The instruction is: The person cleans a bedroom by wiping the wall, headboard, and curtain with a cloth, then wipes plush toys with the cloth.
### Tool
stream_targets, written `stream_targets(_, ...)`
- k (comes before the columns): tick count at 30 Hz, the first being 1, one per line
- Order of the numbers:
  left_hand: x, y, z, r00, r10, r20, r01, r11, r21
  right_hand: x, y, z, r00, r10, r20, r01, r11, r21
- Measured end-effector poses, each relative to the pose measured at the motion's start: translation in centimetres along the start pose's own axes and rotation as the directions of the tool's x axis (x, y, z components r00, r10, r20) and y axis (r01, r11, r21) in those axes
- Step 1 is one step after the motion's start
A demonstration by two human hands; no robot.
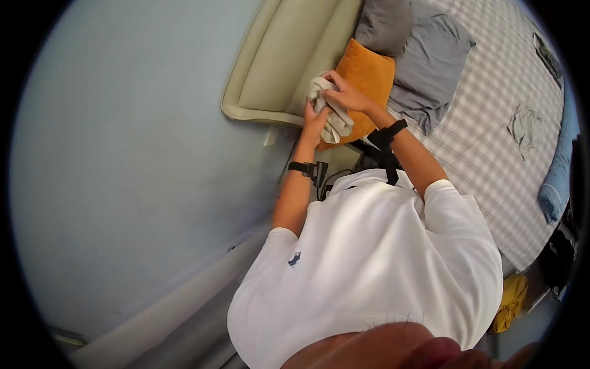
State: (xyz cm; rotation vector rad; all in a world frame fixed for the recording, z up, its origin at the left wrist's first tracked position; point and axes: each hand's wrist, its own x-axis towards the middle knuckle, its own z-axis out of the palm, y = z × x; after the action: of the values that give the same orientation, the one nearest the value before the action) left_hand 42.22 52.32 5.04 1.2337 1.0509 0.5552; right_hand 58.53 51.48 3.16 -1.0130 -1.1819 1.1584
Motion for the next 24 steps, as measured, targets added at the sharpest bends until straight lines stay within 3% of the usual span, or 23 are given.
stream_targets(2,0.4,-0.9,0.4,0.969,-0.127,-0.213,0.083,0.975,-0.206,-0.7,2.0,-2.3,0.999,0.032,0.044,-0.036,0.995,0.091)
stream_targets(3,0.8,-1.9,-0.1,0.949,-0.118,-0.292,0.044,0.967,-0.250,-1.0,4.4,-3.5,0.999,-0.028,0.015,0.027,0.998,0.051)
stream_targets(6,0.7,-2.5,-1.8,0.853,-0.233,-0.468,0.068,0.937,-0.342,-1.6,7.3,-5.6,1.000,0.011,0.019,-0.012,0.999,0.044)
stream_targets(7,0.2,-2.5,-2.6,0.843,-0.326,-0.428,0.104,0.879,-0.465,-1.7,7.9,-5.8,0.997,0.061,0.055,-0.058,0.997,-0.045)
stream_targets(8,0.1,-4.0,-4.2,0.835,-0.330,-0.441,0.105,0.881,-0.461,-1.7,8.5,-5.3,0.996,0.063,0.064,-0.061,0.998,-0.031)
stream_targets(10,0.0,-7.8,-7.2,0.801,-0.496,-0.334,0.129,0.689,-0.713,-1.7,9.4,-4.8,0.977,0.155,0.148,-0.142,0.985,-0.094)
stream_targets(11,-0.1,-8.2,-7.3,0.797,-0.501,-0.338,0.122,0.682,-0.722,-1.5,9.4,-4.6,0.974,0.160,0.162,-0.146,0.984,-0.098)
stream_targets(13,-0.3,-9.2,-7.3,0.765,-0.528,-0.368,0.197,0.737,-0.647,-1.1,9.2,-3.8,0.916,0.240,0.321,-0.078,0.892,-0.444)
stream_targets(14,0.1,-9.1,-6.9,0.761,-0.536,-0.366,0.196,0.728,-0.657,-1.1,10.8,-3.6,0.911,0.250,0.328,-0.082,0.889,-0.450)
stream_targets(16,1.2,-7.9,-5.6,0.797,-0.447,-0.407,0.134,0.786,-0.603,-0.8,14.9,-2.9,0.952,-0.053,0.301,0.240,0.739,-0.629)
stream_targets(17,2.0,-8.0,-5.4,0.790,-0.455,-0.411,0.129,0.779,-0.613,-0.6,15.1,-3.3,0.948,-0.045,0.315,0.243,0.740,-0.627)
stream_targets(19,4.3,-8.2,-5.1,0.771,-0.468,-0.432,0.119,0.773,-0.624,0.4,14.5,-4.6,0.903,0.387,0.185,-0.141,0.675,-0.725)
stream_targets(22,6.6,-6.2,-4.1,0.737,-0.538,-0.409,0.208,0.756,-0.620,0.2,9.8,-6.0,0.856,0.444,0.263,-0.077,0.614,-0.785)
stream_targets(23,7.5,-6.3,-4.1,0.768,-0.529,-0.362,0.225,0.751,-0.621,0.0,9.2,-6.2,0.840,0.463,0.285,-0.052,0.590,-0.805)
stream_targets(24,8.5,-6.5,-4.1,0.771,-0.529,-0.354,0.216,0.741,-0.636,-0.3,9.4,-6.1,0.862,0.432,0.265,-0.085,0.639,-0.765)
